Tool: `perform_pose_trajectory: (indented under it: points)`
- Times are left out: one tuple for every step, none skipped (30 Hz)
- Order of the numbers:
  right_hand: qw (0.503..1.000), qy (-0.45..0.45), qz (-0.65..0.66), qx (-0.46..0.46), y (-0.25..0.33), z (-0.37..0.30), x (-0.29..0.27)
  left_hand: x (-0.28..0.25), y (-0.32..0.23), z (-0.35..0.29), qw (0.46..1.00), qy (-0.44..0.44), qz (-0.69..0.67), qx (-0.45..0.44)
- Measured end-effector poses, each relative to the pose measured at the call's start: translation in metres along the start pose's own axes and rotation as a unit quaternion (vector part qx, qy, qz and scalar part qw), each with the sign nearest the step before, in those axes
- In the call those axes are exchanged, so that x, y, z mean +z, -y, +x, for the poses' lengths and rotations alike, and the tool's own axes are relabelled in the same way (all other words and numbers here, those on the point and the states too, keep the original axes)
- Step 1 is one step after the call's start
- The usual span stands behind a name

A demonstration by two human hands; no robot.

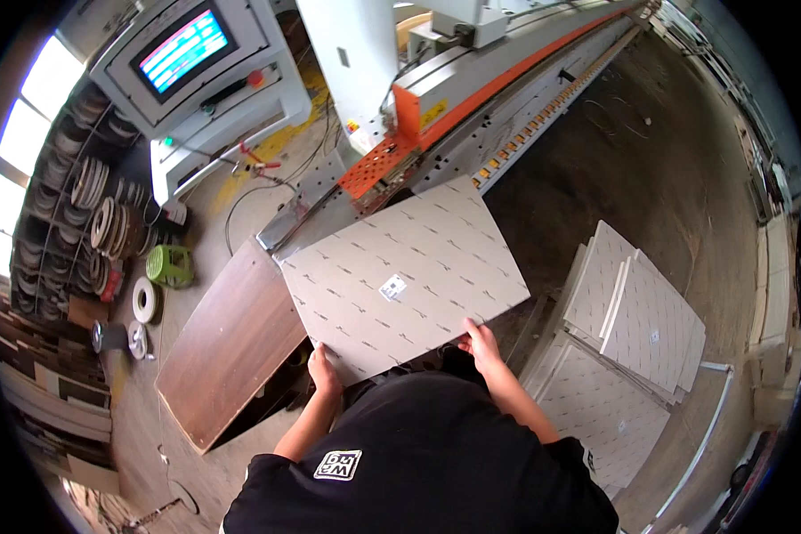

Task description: The person places a wooden panel into an edge banding machine, retrieves it after processing, and kemudian carries it to a stack of similar panels, repeating this process for several items.

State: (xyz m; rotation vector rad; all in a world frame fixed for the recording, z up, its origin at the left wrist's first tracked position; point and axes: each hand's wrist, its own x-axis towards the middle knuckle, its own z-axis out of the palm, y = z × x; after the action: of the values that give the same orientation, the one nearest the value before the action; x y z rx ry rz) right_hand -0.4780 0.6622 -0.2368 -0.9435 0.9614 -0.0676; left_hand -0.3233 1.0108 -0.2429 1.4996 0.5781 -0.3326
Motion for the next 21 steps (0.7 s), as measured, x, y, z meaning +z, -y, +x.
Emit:
perform_pose_trajectory:
  points:
    - [0.999, 0.015, -0.028, -0.006, 0.000, 0.005, 0.012, -0.013, -0.002, -0.002, 1.000, -0.008, -0.008, -0.021]
    - [0.998, 0.029, -0.061, -0.020, 0.001, 0.011, 0.023, -0.031, -0.005, -0.005, 0.997, 0.064, -0.043, -0.008]
    - [0.994, 0.041, -0.101, -0.010, 0.010, 0.014, 0.033, -0.045, -0.012, -0.012, 0.987, 0.137, -0.081, 0.009]
    - [0.988, 0.056, -0.142, 0.001, 0.020, 0.016, 0.047, -0.056, -0.022, -0.022, 0.979, 0.143, -0.126, -0.068]
    - [0.981, 0.070, -0.182, 0.012, 0.031, 0.016, 0.060, -0.075, -0.007, -0.014, 0.974, 0.184, -0.118, -0.065]
    - [0.960, 0.080, -0.269, -0.011, 0.042, 0.013, 0.073, -0.083, -0.012, -0.020, 0.975, 0.178, -0.015, -0.133]
    - [0.944, 0.105, -0.314, -0.012, 0.045, 0.021, 0.081, -0.093, -0.018, -0.027, 0.962, 0.167, 0.087, -0.198]
    - [0.925, 0.129, -0.357, -0.014, 0.047, 0.029, 0.088, -0.117, 0.007, -0.011, 0.932, 0.216, 0.179, -0.229]
    - [0.906, 0.150, -0.396, -0.015, 0.045, 0.037, 0.092, -0.115, 0.010, -0.012, 0.946, 0.194, 0.160, -0.206]
    - [0.913, 0.135, -0.383, -0.035, 0.042, 0.038, 0.103, -0.110, 0.010, -0.018, 0.958, 0.169, 0.142, -0.185]
    - [0.908, 0.128, -0.396, -0.036, 0.042, 0.039, 0.111, -0.102, 0.011, -0.024, 0.968, 0.144, 0.124, -0.163]
    - [0.903, 0.122, -0.410, -0.037, 0.052, 0.034, 0.123, -0.090, -0.001, -0.032, 0.976, 0.094, 0.064, -0.186]
    - [0.897, 0.114, -0.425, -0.042, 0.059, 0.033, 0.130, -0.083, -0.004, -0.033, 0.978, 0.071, 0.047, -0.189]
    - [0.910, 0.108, -0.398, -0.040, 0.058, 0.033, 0.131, -0.077, -0.006, -0.033, 0.980, 0.048, 0.030, -0.192]
    - [0.915, 0.099, -0.389, -0.043, 0.056, 0.034, 0.132, -0.074, -0.007, -0.033, 0.980, 0.024, 0.015, -0.195]
    - [0.920, 0.089, -0.380, -0.045, 0.056, 0.034, 0.131, -0.069, -0.007, -0.032, 0.980, 0.017, -0.008, -0.200]
    - [0.924, 0.079, -0.370, -0.047, 0.057, 0.036, 0.129, -0.062, -0.008, -0.032, 0.978, 0.010, -0.030, -0.205]
    - [0.932, 0.077, -0.351, -0.052, 0.059, 0.039, 0.127, -0.056, -0.006, -0.032, 0.976, 0.004, -0.048, -0.211]
    - [0.939, 0.074, -0.331, -0.057, 0.062, 0.045, 0.125, -0.050, -0.004, -0.033, 0.978, 0.002, -0.049, -0.202]
    - [0.935, 0.067, -0.344, -0.052, 0.064, 0.048, 0.122, -0.043, -0.001, -0.034, 0.980, 0.000, -0.049, -0.193]
    - [0.935, 0.059, -0.345, -0.057, 0.070, 0.052, 0.119, -0.032, -0.005, -0.033, 0.982, 0.003, -0.049, -0.182]
